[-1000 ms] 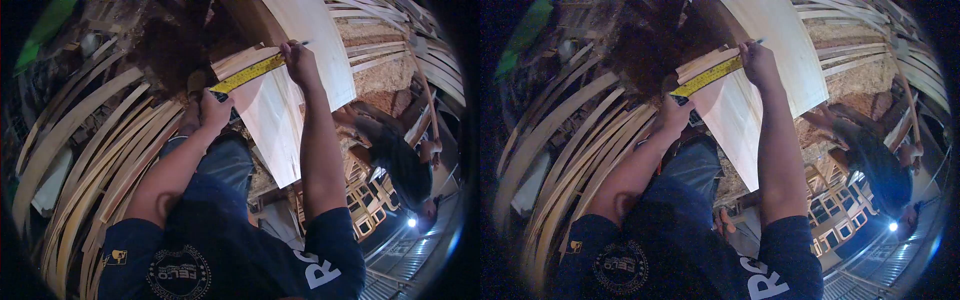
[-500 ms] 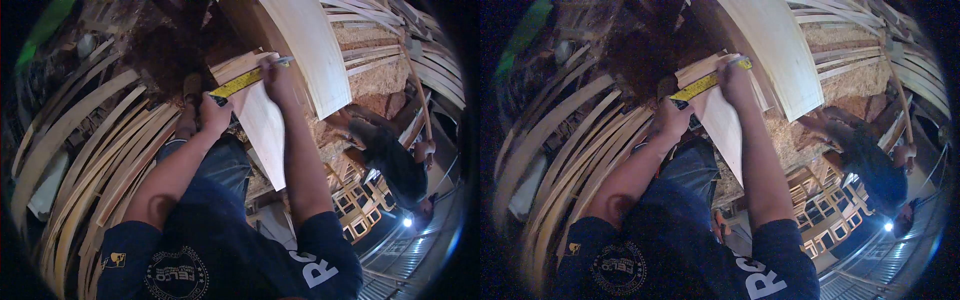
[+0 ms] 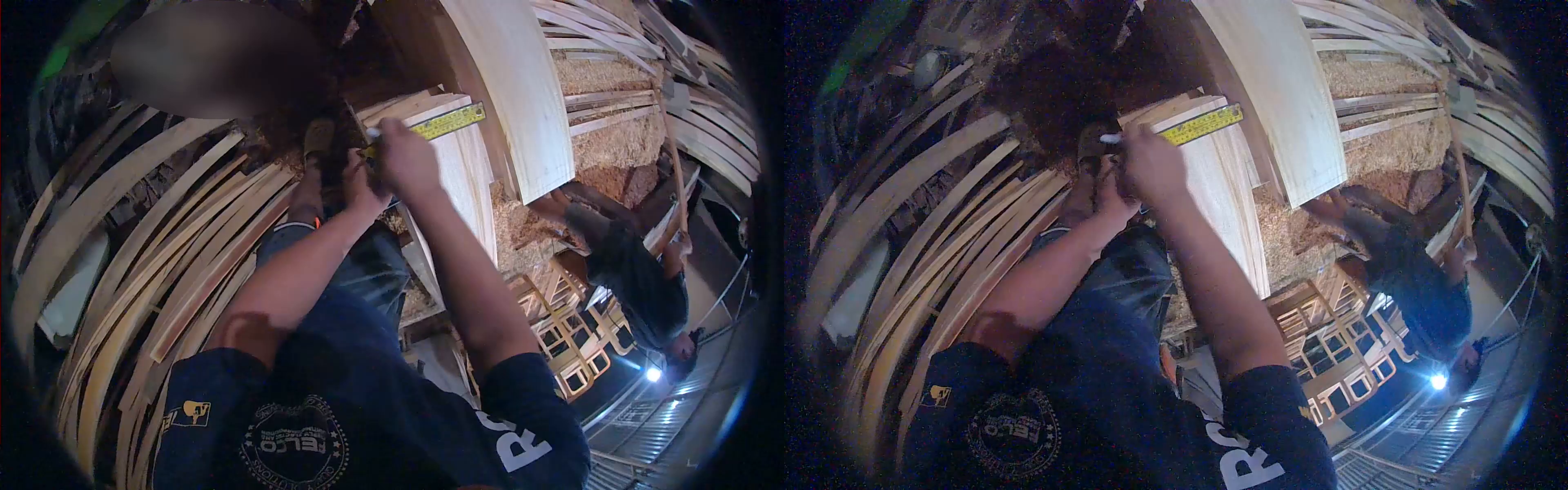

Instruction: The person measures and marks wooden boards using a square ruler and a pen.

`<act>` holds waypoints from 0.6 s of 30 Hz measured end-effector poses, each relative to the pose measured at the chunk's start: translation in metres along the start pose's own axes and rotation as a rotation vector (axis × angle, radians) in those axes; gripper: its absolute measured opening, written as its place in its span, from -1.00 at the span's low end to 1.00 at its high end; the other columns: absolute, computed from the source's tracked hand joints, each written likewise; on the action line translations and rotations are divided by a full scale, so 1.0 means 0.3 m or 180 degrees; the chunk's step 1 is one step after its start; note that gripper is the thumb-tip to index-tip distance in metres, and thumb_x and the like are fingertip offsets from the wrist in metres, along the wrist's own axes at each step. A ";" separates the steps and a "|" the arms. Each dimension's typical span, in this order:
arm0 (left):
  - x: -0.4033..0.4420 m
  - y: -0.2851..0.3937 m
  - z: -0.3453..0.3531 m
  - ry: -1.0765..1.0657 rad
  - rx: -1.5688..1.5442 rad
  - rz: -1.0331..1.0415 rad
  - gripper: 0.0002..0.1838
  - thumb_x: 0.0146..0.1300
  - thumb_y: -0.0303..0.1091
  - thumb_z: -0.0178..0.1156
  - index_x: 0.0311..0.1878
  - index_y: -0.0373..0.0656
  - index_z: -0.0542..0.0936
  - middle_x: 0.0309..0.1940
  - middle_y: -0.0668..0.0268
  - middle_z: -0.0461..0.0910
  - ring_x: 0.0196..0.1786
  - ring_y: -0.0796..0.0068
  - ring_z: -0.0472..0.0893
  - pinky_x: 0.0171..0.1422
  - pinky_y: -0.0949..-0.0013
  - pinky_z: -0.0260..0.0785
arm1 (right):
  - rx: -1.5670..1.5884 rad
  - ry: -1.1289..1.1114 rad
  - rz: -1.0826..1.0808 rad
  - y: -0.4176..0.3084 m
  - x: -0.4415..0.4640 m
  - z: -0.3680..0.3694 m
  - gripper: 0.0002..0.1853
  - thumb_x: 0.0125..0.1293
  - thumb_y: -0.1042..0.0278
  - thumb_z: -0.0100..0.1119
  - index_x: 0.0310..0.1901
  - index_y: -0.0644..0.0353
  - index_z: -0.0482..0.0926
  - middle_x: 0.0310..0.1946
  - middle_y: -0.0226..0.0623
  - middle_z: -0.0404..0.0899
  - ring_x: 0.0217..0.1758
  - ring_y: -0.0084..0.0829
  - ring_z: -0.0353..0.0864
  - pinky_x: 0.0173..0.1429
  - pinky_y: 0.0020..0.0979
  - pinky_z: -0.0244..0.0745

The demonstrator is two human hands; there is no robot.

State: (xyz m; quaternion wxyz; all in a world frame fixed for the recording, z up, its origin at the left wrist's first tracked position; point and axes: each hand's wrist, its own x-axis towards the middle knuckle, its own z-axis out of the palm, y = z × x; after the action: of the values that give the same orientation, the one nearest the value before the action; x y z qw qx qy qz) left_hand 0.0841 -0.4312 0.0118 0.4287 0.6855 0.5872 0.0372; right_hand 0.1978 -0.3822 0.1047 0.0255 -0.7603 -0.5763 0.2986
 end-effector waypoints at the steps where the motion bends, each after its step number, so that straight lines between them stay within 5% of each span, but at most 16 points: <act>1: -0.002 -0.006 0.005 -0.0029 0.0150 0.0110 -0.42 0.20 -0.07 0.46 0.09 -0.27 0.48 -0.09 0.02 0.69 -0.01 0.01 0.71 0.09 0.08 0.56 | 0.0249 -0.0001 -0.0022 -0.036 -0.010 0.017 -0.79 0.40 0.22 0.16 -0.15 0.20 0.50 -0.15 0.05 0.68 -0.15 0.20 0.68 -0.06 0.09 0.58; 3: -0.015 0.009 -0.001 -0.0006 0.0016 0.0030 -0.42 0.21 -0.07 0.45 0.12 -0.26 0.48 -0.05 0.04 0.69 0.02 0.04 0.71 0.13 0.09 0.54 | 0.0605 -0.0181 0.0123 -0.055 -0.014 0.031 -0.77 0.45 0.24 0.15 -0.14 0.26 0.59 -0.14 0.06 0.68 -0.11 0.14 0.70 -0.01 0.00 0.60; 7: -0.003 0.091 -0.128 -0.0073 -0.0703 -0.0674 -0.41 0.25 -0.09 0.44 0.19 -0.24 0.48 0.04 0.09 0.69 0.09 0.09 0.69 0.21 0.10 0.51 | 0.1714 0.0903 -0.0438 0.085 -0.109 -0.018 -0.79 0.54 0.37 0.12 0.00 0.31 0.67 -0.15 -0.03 0.68 -0.05 -0.11 0.69 0.07 -0.25 0.57; 8: 0.026 0.132 -0.187 -0.0146 -0.1012 -0.1041 -0.35 0.08 -0.29 0.58 0.16 -0.33 0.47 0.02 0.01 0.70 0.09 0.07 0.71 0.21 0.11 0.51 | 0.1680 0.0931 -0.0370 0.126 -0.162 -0.077 -0.80 0.56 0.39 0.10 -0.04 0.32 0.67 -0.13 -0.09 0.64 -0.01 -0.21 0.65 0.11 -0.29 0.53; 10: 0.069 0.023 -0.176 -0.0465 -0.1698 -0.0912 -0.41 0.11 -0.36 0.56 0.13 -0.32 0.49 -0.02 0.06 0.71 0.06 0.17 0.71 0.19 0.17 0.52 | 0.2430 0.0656 0.0120 0.159 -0.291 -0.277 -0.78 0.56 0.41 0.08 -0.09 0.38 0.67 -0.11 -0.18 0.62 0.06 -0.34 0.60 0.18 -0.30 0.49; 12: 0.098 0.046 -0.286 -0.0925 -0.3199 -0.0741 -0.56 0.19 -0.51 0.48 0.10 -0.27 0.52 -0.08 0.23 0.71 0.00 0.42 0.69 0.14 0.28 0.54 | 0.3238 0.0859 0.0147 0.144 -0.443 -0.510 -0.70 0.55 0.30 0.07 -0.07 0.41 0.67 -0.09 -0.15 0.66 0.01 -0.32 0.63 0.18 -0.31 0.49; 13: 0.125 0.031 -0.319 -0.0947 -0.3083 -0.0593 -0.62 0.25 -0.54 0.43 0.09 -0.22 0.53 -0.07 0.32 0.68 -0.03 0.55 0.65 0.14 0.35 0.53 | 0.3420 0.1231 0.0204 0.132 -0.554 -0.602 -0.68 0.50 0.30 0.06 -0.07 0.44 0.66 -0.03 -0.01 0.64 0.07 -0.20 0.63 0.15 -0.22 0.53; 14: 0.149 0.040 -0.377 -0.1003 -0.3056 -0.0656 -0.63 0.27 -0.50 0.43 0.09 -0.19 0.52 -0.08 0.34 0.67 -0.05 0.54 0.66 0.13 0.34 0.55 | 0.3599 0.1921 0.0259 0.078 -0.645 -0.685 -0.66 0.50 0.29 0.02 -0.07 0.44 0.66 -0.16 -0.02 0.67 -0.10 -0.15 0.67 -0.04 -0.13 0.60; 16: 0.213 0.083 -0.464 -0.1092 -0.3007 -0.0823 -0.65 0.33 -0.44 0.40 0.10 -0.14 0.50 -0.09 0.37 0.65 -0.07 0.53 0.68 0.10 0.30 0.58 | 0.2602 0.2156 -0.1629 0.073 -0.780 -0.885 -0.79 0.40 0.33 0.14 -0.28 0.27 0.68 -0.44 -0.24 0.66 -0.41 -0.36 0.64 -0.36 -0.23 0.60; 18: 0.300 0.144 -0.510 -0.1179 -0.2926 -0.1034 -0.67 0.37 -0.40 0.37 0.11 -0.08 0.48 -0.10 0.39 0.63 -0.08 0.53 0.69 0.07 0.27 0.61 | 0.2411 0.2305 -0.2219 0.049 -0.927 -0.970 -0.79 0.41 0.32 0.15 -0.27 0.27 0.67 -0.44 -0.25 0.65 -0.42 -0.37 0.62 -0.36 -0.25 0.57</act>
State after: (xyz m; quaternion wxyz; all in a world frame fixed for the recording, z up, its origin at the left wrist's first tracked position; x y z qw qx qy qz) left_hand 0.0604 -0.2701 0.0946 0.7824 0.3217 0.5233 0.1023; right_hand 0.3073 -0.5463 0.4560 0.5824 -0.5188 -0.5994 0.1798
